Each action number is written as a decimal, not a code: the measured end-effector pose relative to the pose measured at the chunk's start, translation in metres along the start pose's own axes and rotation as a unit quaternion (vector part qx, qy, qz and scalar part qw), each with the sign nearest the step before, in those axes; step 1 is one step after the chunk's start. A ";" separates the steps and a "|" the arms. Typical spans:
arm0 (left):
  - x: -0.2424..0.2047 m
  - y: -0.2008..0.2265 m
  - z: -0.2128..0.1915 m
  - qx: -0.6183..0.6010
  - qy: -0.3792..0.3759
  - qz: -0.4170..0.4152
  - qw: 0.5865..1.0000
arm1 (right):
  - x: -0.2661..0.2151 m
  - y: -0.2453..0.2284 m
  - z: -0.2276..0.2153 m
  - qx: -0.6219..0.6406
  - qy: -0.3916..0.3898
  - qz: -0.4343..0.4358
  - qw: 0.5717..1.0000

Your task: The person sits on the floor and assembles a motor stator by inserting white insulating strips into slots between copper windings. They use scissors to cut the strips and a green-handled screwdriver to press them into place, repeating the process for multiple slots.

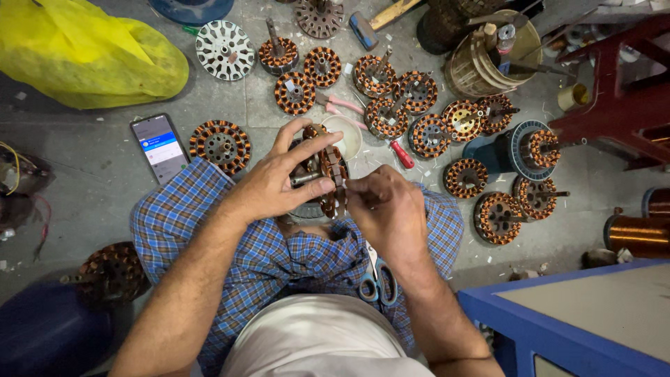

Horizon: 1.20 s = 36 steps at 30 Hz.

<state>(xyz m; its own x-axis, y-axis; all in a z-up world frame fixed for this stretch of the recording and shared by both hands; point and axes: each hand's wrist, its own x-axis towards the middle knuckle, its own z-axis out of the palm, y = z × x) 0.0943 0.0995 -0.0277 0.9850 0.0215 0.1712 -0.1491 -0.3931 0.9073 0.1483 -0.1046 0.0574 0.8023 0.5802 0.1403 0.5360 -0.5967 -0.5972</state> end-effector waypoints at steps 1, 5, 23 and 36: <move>0.000 -0.001 0.000 0.000 0.002 0.005 1.000 | 0.000 0.000 0.001 0.000 0.000 -0.001 1.000; 0.000 -0.004 0.000 -0.006 0.004 0.020 1.000 | 0.011 0.019 0.001 0.037 -0.063 0.025 0.997; -0.003 -0.006 -0.003 0.011 -0.032 0.015 0.999 | 0.033 0.075 0.008 0.346 -0.178 -0.057 0.919; 0.003 0.002 0.002 -0.003 0.001 0.003 1.000 | 0.045 0.065 0.001 0.276 -0.251 0.065 0.925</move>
<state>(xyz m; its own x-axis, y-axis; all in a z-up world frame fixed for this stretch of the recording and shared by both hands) 0.0972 0.0974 -0.0259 0.9839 0.0207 0.1777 -0.1559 -0.3886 0.9081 0.2190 -0.1169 0.0236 0.5534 0.7906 -0.2622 0.1161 -0.3849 -0.9156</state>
